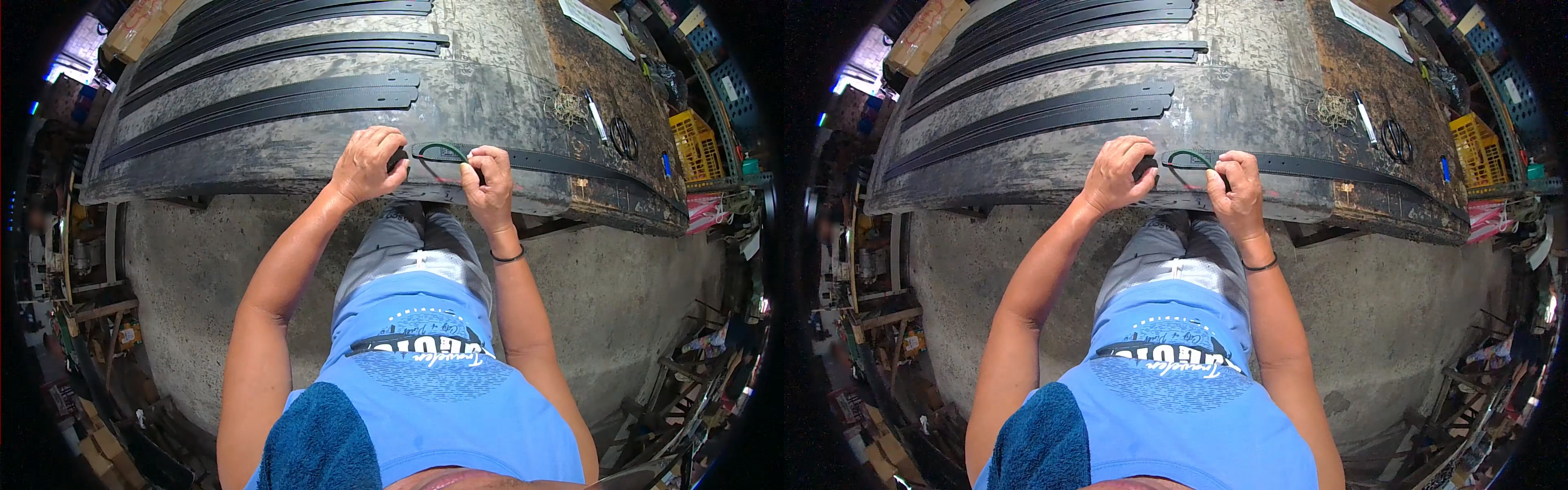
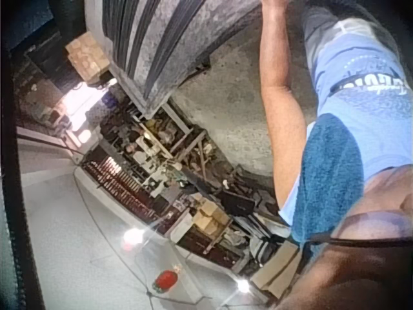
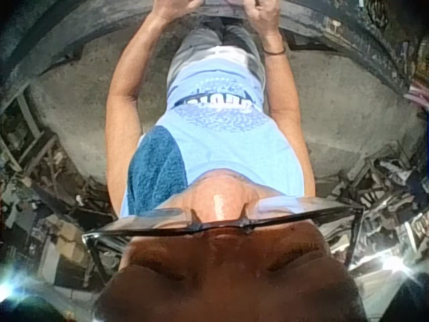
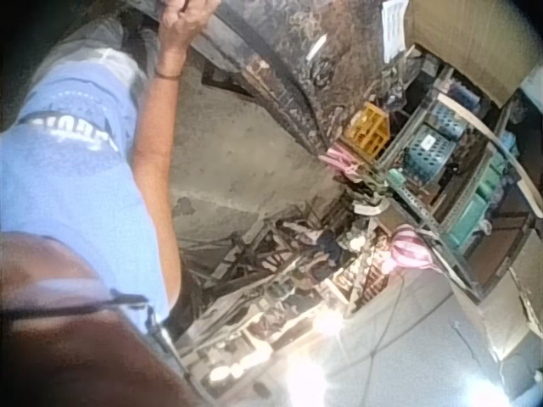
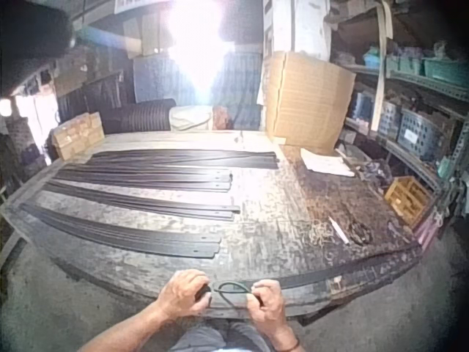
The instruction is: Measuring and cutting long leather straps using a template and scissors on a workbench.
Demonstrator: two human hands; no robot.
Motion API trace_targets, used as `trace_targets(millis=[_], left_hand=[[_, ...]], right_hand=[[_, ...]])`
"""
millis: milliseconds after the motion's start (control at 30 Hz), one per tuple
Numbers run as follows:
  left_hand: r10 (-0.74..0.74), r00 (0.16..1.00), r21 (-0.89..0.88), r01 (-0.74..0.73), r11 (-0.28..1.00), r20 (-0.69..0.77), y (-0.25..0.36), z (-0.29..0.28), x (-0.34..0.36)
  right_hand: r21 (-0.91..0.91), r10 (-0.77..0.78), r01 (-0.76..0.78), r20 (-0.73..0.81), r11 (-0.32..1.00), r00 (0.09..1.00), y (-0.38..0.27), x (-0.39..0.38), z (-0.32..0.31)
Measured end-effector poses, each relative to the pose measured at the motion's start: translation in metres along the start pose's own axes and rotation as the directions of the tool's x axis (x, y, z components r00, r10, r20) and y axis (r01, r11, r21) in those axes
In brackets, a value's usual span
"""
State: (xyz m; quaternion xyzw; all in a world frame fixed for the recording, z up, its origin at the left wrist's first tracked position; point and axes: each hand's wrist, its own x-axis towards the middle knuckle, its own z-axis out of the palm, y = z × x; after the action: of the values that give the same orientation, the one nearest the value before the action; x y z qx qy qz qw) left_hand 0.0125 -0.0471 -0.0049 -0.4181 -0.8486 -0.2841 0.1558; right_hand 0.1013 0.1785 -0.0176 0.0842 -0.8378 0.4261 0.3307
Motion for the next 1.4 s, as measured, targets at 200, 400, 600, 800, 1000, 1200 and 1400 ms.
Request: trace_targets(millis=[200, 400, 600, 800, 1000, 1200, 1400], left_hand=[[0.070, 0.997, -0.014, -0.070, 0.997, 0.031, 0.004, -0.005, 0.000], [0.233, 0.957, 0.112, -0.254, 0.961, 0.175, 0.007, -0.009, 0.003], [0.197, 0.978, 0.042, -0.200, 0.979, 0.063, 0.003, -0.016, -0.016], [0.230, 0.973, 0.066, -0.231, 0.971, 0.015, 0.004, -0.013, -0.033], [0.157, 0.985, 0.074, -0.152, 0.986, -0.072, 0.005, -0.005, -0.035], [-0.092, 0.988, -0.117, 0.077, 0.990, -0.126, 0.001, -0.008, -0.005], [-0.147, 0.980, -0.235, 0.112, 0.966, -0.136, -0.009, 0.001, 0.094]], right_hand=[[0.141, 0.188, -0.178, -0.064, 0.974, 0.980, 0.004, 0.000, -0.001], [0.240, 0.226, -0.193, -0.119, 0.952, 0.967, 0.013, 0.001, 0.002], [0.315, 0.275, -0.214, -0.166, 0.925, 0.947, 0.016, 0.002, 0.004], [0.628, 0.496, -0.393, 0.013, 0.672, 0.868, 0.021, 0.013, -0.007], [0.605, 0.538, -0.393, -0.070, 0.693, 0.840, 0.039, 0.020, -0.032], [0.599, 0.470, -0.274, -0.198, 0.753, 0.860, 0.045, 0.011, -0.032], [0.732, 0.554, -0.120, -0.387, 0.671, 0.737, 0.043, 0.012, -0.030]])
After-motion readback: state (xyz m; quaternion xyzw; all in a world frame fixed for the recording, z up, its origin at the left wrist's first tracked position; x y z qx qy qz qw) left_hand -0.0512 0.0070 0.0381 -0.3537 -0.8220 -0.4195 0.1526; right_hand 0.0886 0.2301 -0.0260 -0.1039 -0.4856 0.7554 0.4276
